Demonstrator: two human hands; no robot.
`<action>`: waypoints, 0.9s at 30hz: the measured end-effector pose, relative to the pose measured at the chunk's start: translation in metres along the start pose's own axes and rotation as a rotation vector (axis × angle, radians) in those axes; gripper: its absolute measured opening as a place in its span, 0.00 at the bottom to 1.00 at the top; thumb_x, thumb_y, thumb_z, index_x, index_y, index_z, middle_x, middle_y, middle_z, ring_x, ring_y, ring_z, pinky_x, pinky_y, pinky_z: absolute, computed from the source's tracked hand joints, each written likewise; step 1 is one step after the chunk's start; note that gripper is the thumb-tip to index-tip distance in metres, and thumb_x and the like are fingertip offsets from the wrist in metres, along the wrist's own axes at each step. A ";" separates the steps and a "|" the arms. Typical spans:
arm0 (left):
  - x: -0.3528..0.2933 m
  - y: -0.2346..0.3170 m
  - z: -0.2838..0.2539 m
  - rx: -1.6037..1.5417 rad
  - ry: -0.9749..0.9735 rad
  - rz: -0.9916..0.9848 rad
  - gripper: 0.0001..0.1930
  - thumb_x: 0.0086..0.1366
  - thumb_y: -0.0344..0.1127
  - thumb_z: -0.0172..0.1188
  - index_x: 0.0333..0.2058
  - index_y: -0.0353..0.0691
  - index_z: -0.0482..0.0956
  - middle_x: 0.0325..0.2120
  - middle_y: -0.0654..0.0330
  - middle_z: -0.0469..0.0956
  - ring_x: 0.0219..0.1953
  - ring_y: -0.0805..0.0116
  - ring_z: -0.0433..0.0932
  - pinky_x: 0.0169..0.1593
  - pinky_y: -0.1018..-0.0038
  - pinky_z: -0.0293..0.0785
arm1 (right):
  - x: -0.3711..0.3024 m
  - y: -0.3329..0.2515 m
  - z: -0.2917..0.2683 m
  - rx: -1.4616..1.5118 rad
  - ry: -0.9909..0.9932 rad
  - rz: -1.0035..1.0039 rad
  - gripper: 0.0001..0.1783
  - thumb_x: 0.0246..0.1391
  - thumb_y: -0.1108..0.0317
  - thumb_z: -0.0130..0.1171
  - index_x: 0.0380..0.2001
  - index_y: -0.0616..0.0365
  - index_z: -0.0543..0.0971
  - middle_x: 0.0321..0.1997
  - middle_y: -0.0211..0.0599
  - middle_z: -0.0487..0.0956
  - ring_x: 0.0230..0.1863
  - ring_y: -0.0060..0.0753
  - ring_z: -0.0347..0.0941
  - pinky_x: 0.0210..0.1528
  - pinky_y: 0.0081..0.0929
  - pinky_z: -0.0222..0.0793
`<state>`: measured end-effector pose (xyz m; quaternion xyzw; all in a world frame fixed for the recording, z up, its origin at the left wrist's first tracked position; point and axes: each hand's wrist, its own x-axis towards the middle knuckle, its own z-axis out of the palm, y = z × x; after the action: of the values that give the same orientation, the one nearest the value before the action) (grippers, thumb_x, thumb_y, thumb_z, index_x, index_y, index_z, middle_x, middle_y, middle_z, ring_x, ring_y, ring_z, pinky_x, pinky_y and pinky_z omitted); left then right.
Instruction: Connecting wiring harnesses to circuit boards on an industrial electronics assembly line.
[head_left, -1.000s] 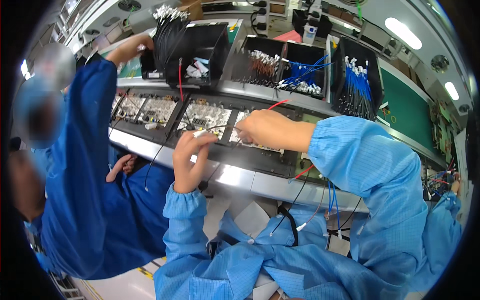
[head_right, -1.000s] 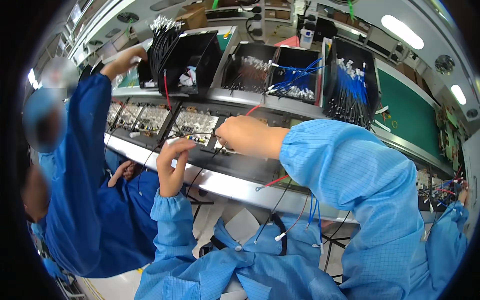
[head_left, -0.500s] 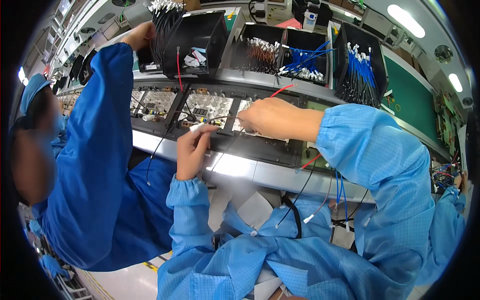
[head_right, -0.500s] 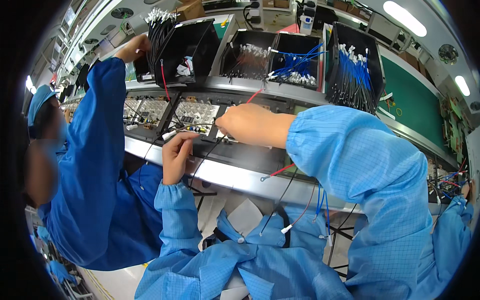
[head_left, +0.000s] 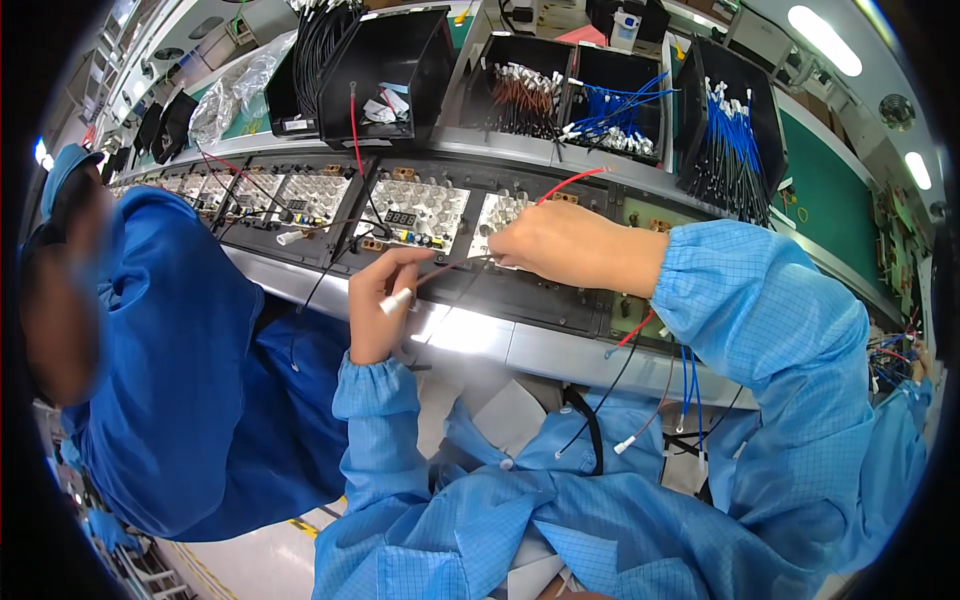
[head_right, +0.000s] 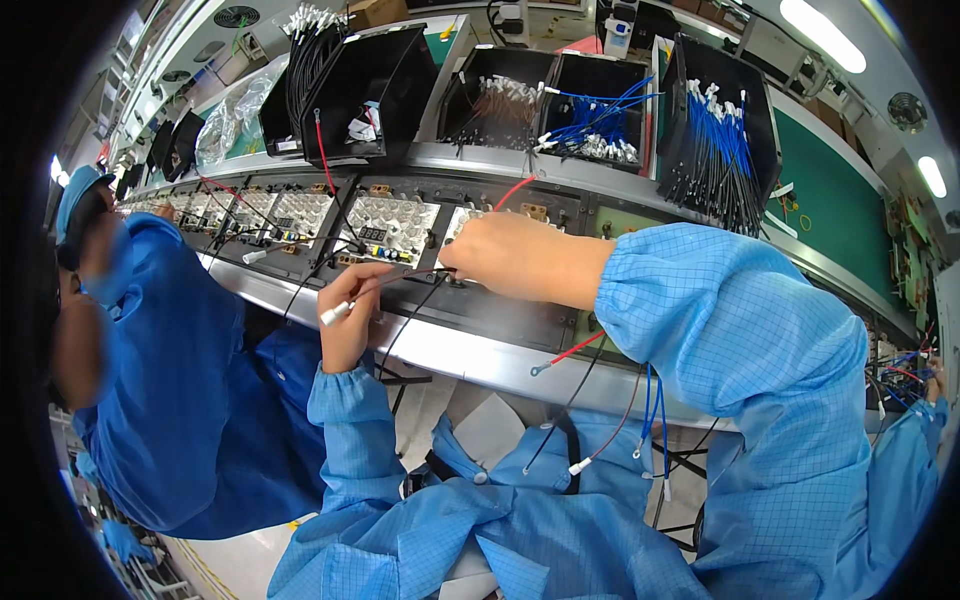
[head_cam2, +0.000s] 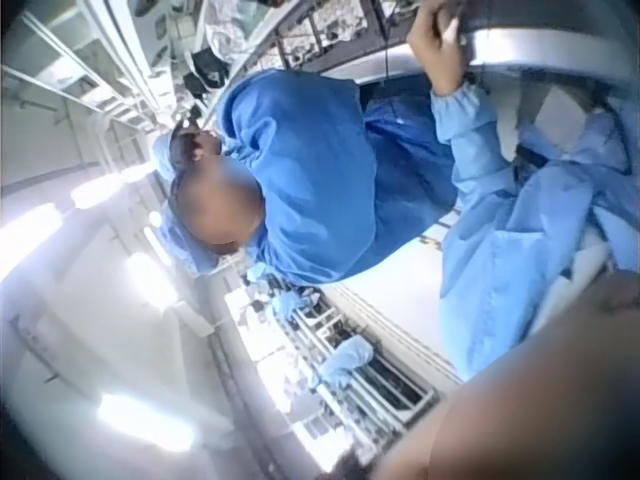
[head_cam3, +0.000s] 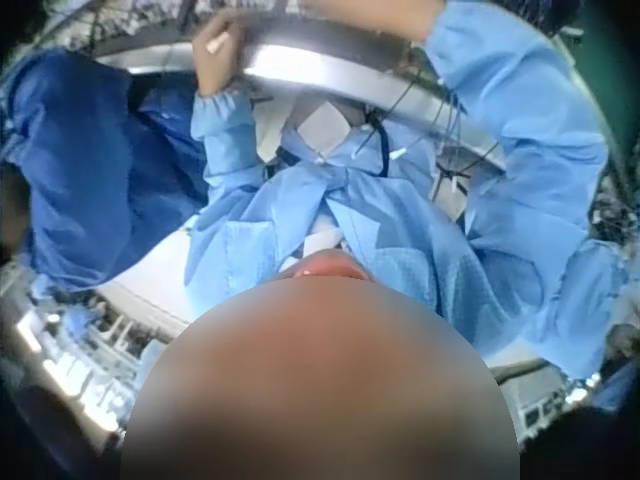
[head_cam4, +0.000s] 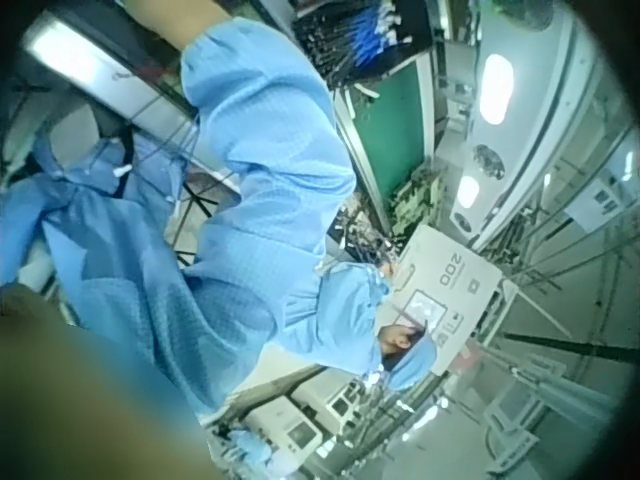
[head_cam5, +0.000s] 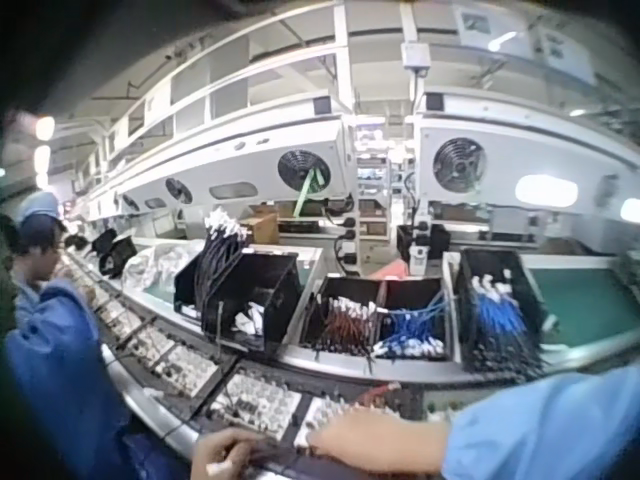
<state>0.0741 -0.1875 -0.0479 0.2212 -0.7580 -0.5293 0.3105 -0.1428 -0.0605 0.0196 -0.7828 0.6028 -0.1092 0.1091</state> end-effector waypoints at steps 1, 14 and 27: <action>0.000 0.000 -0.001 -0.002 0.007 -0.016 0.11 0.63 0.22 0.51 0.41 0.34 0.81 0.21 0.69 0.72 0.23 0.85 0.64 0.26 0.84 0.57 | 0.001 0.001 -0.001 0.001 0.000 0.001 0.08 0.55 0.66 0.58 0.29 0.60 0.76 0.24 0.48 0.77 0.29 0.54 0.77 0.33 0.46 0.72; 0.007 0.004 -0.008 0.122 0.007 0.100 0.11 0.65 0.24 0.51 0.41 0.35 0.82 0.18 0.69 0.70 0.21 0.84 0.63 0.25 0.83 0.57 | -0.009 0.009 -0.007 -0.024 0.057 0.045 0.06 0.54 0.67 0.58 0.31 0.58 0.76 0.23 0.45 0.77 0.29 0.50 0.77 0.31 0.43 0.71; 0.003 0.003 -0.012 0.074 0.006 0.025 0.10 0.65 0.24 0.52 0.41 0.36 0.82 0.18 0.70 0.71 0.20 0.86 0.64 0.23 0.84 0.57 | -0.009 0.010 -0.004 -0.137 0.035 -0.026 0.04 0.49 0.72 0.57 0.31 0.57 0.76 0.27 0.41 0.79 0.30 0.45 0.78 0.31 0.38 0.74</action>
<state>0.0799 -0.1963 -0.0412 0.2245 -0.7790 -0.4961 0.3109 -0.1553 -0.0544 0.0197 -0.7941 0.6005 -0.0829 0.0432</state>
